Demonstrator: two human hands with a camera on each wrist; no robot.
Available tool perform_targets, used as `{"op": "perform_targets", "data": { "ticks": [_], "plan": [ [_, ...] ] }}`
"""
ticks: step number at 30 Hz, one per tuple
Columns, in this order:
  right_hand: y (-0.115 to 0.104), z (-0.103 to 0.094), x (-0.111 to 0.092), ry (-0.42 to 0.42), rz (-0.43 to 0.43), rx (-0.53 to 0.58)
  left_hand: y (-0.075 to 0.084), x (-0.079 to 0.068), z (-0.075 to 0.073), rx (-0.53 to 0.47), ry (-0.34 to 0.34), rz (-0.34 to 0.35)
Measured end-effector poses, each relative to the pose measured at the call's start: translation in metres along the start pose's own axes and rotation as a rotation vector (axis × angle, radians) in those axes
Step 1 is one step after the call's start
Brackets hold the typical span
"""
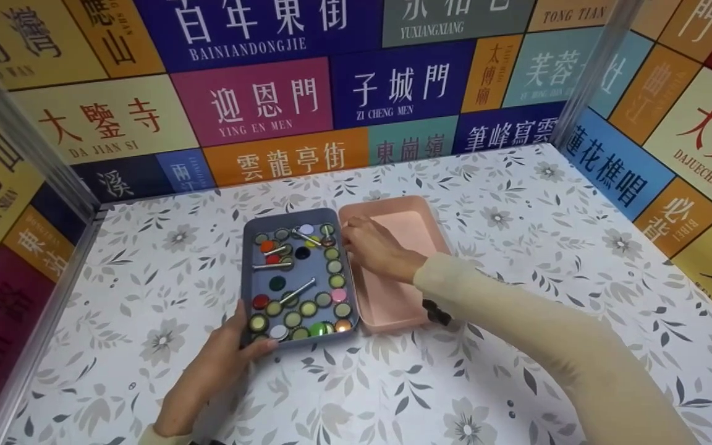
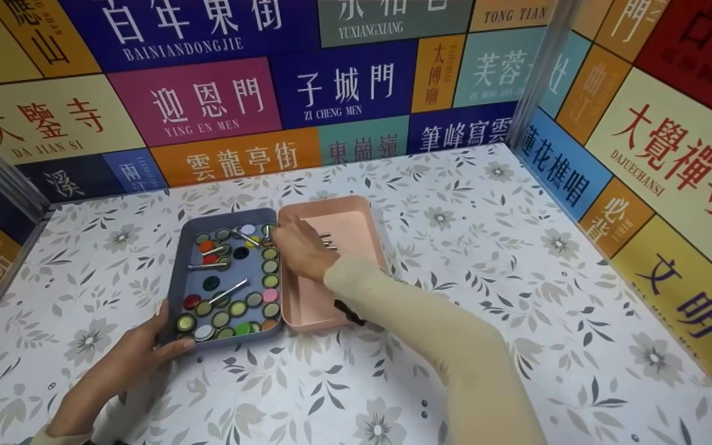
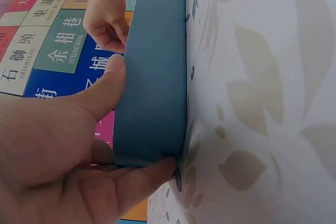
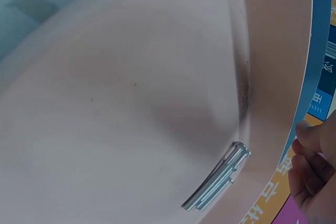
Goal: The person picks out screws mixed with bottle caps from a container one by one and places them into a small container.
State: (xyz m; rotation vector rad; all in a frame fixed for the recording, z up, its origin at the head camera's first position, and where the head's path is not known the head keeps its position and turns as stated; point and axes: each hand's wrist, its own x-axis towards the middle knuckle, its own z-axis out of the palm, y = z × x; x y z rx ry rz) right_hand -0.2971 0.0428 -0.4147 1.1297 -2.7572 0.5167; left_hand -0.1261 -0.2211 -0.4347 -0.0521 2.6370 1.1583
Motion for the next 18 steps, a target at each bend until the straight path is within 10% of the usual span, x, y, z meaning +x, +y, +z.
{"op": "perform_targets", "data": {
  "ticks": [18],
  "plan": [
    [-0.019, 0.011, 0.007, -0.044, -0.080, -0.040, 0.001, 0.000, -0.001, -0.017, -0.015, 0.000]
  ]
}}
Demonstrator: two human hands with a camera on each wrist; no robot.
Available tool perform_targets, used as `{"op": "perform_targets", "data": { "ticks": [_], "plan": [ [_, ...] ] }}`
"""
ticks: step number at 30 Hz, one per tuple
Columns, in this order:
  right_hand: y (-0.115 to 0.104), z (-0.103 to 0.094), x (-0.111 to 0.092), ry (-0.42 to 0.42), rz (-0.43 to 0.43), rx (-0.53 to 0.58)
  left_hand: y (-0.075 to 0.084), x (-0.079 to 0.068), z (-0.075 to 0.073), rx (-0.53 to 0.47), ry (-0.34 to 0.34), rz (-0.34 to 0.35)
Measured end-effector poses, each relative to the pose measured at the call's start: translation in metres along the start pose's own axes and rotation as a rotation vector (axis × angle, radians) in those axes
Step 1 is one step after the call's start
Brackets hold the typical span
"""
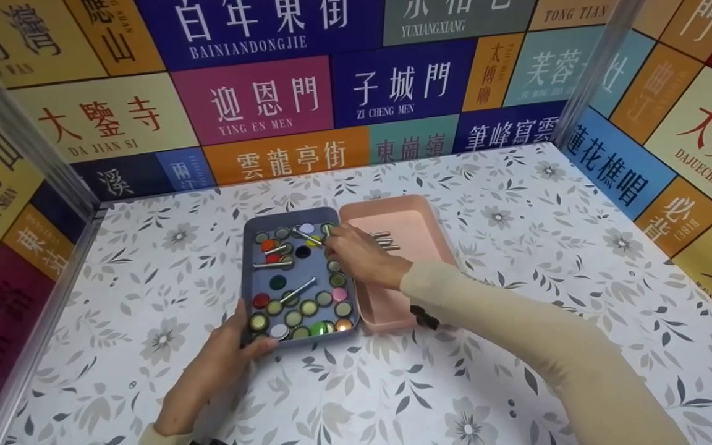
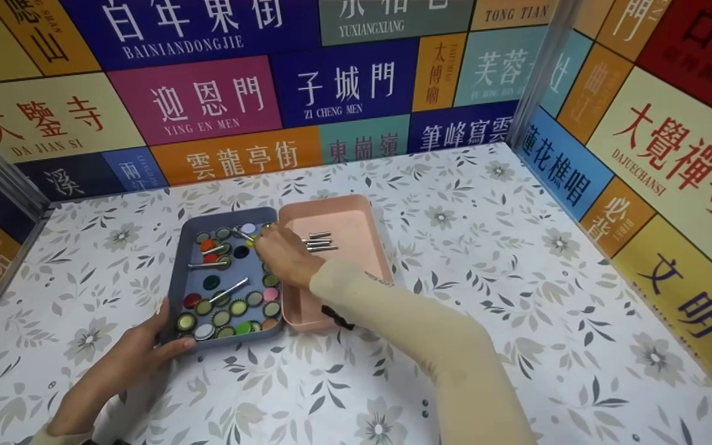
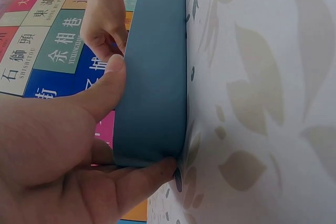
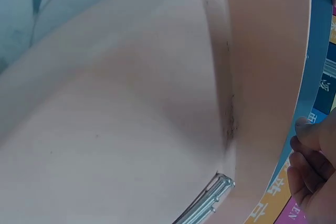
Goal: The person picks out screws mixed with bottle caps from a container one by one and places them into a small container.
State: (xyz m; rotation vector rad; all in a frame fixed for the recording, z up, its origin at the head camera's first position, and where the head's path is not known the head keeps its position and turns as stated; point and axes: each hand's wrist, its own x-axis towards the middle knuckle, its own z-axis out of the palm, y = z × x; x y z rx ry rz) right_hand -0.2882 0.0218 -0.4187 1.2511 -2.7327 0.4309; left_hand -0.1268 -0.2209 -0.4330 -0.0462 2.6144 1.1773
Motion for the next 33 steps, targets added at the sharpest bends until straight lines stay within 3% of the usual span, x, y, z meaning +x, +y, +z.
{"op": "perform_targets", "data": {
  "ticks": [8, 20, 33],
  "plan": [
    [-0.008, 0.004, 0.002, -0.090, 0.006, 0.016, -0.001, -0.001, 0.001, -0.008, 0.014, 0.032],
    [-0.022, 0.012, 0.004, -0.154, -0.022, 0.112, -0.001, 0.000, 0.000, -0.011, 0.025, 0.046],
    [-0.028, 0.019, 0.003, -0.208, -0.007, 0.041, -0.001, 0.000, 0.000, -0.015, 0.008, 0.018]
  ]
}}
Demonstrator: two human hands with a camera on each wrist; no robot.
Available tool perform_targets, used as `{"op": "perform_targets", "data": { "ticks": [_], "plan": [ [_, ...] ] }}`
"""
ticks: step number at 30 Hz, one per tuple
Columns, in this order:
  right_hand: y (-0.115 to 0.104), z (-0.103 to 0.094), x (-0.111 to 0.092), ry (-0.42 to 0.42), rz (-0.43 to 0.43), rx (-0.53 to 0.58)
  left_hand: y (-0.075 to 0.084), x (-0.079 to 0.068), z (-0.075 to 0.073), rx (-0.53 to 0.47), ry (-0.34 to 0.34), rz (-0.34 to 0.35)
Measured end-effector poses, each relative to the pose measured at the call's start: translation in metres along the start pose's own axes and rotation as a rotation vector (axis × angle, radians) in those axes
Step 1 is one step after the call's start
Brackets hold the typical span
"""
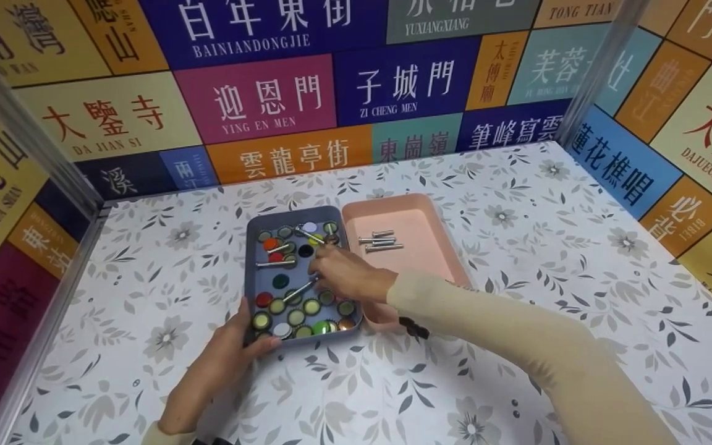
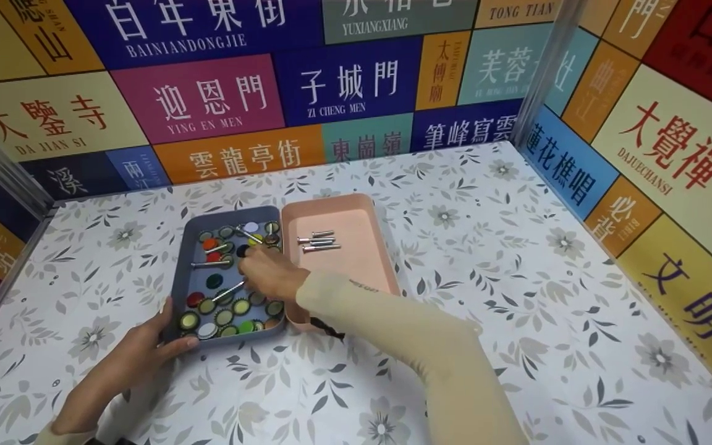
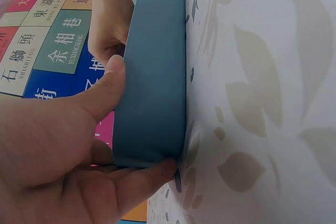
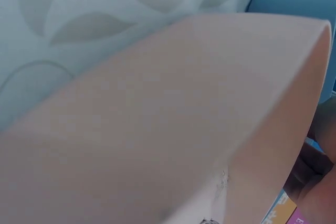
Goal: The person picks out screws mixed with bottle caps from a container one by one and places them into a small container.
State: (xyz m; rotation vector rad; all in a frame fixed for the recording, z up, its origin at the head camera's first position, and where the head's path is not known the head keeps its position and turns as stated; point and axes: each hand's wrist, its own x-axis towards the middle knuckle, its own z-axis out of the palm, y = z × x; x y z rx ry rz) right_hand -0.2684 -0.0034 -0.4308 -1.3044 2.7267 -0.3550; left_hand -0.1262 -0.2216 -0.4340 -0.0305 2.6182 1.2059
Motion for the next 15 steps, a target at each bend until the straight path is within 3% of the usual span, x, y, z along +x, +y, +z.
{"op": "perform_targets", "data": {
  "ticks": [6, 15],
  "plan": [
    [-0.0009, 0.0018, -0.0006, 0.010, -0.035, -0.018, 0.0012, -0.0007, 0.0001, 0.011, -0.001, -0.004],
    [-0.0027, 0.0052, 0.0001, -0.001, -0.006, -0.003, -0.0012, 0.0027, 0.0015, -0.029, -0.001, 0.004]
  ]
}}
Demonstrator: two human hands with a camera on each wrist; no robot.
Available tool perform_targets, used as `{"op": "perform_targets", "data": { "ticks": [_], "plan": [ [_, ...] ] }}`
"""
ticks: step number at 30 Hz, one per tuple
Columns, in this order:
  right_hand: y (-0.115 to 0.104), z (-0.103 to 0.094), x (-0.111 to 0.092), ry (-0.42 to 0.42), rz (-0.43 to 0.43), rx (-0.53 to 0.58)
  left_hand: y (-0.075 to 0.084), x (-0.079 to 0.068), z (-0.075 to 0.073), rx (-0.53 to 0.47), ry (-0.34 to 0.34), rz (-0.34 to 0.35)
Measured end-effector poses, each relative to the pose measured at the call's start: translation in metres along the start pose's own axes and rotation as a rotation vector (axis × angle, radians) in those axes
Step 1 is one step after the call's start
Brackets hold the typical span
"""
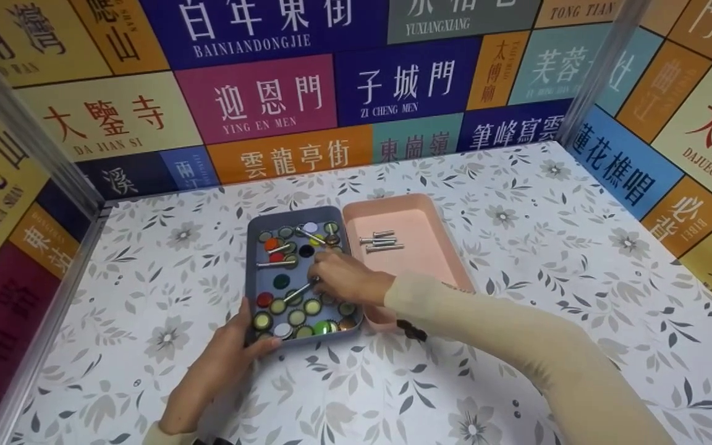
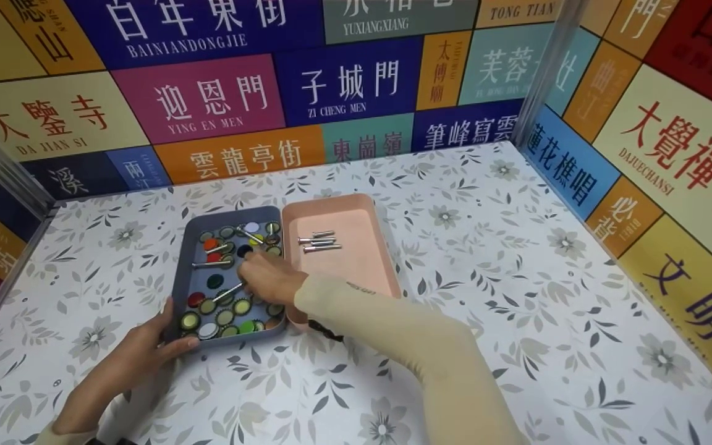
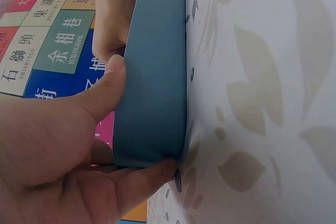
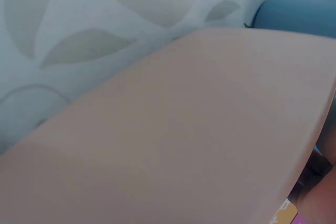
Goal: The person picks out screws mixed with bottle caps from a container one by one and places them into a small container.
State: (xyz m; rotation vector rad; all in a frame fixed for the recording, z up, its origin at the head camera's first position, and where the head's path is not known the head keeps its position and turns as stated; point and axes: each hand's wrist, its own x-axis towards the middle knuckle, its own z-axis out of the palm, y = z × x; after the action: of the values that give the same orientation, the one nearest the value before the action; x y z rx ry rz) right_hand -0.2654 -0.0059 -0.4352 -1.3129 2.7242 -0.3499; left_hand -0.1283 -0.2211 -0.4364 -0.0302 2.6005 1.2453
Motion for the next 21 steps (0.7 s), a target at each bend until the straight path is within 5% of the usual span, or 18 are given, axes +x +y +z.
{"op": "perform_targets", "data": {
  "ticks": [21],
  "plan": [
    [-0.0038, 0.0001, 0.0006, 0.007, -0.003, -0.026, 0.0016, -0.0031, -0.0008, 0.037, 0.001, -0.004]
  ]
}}
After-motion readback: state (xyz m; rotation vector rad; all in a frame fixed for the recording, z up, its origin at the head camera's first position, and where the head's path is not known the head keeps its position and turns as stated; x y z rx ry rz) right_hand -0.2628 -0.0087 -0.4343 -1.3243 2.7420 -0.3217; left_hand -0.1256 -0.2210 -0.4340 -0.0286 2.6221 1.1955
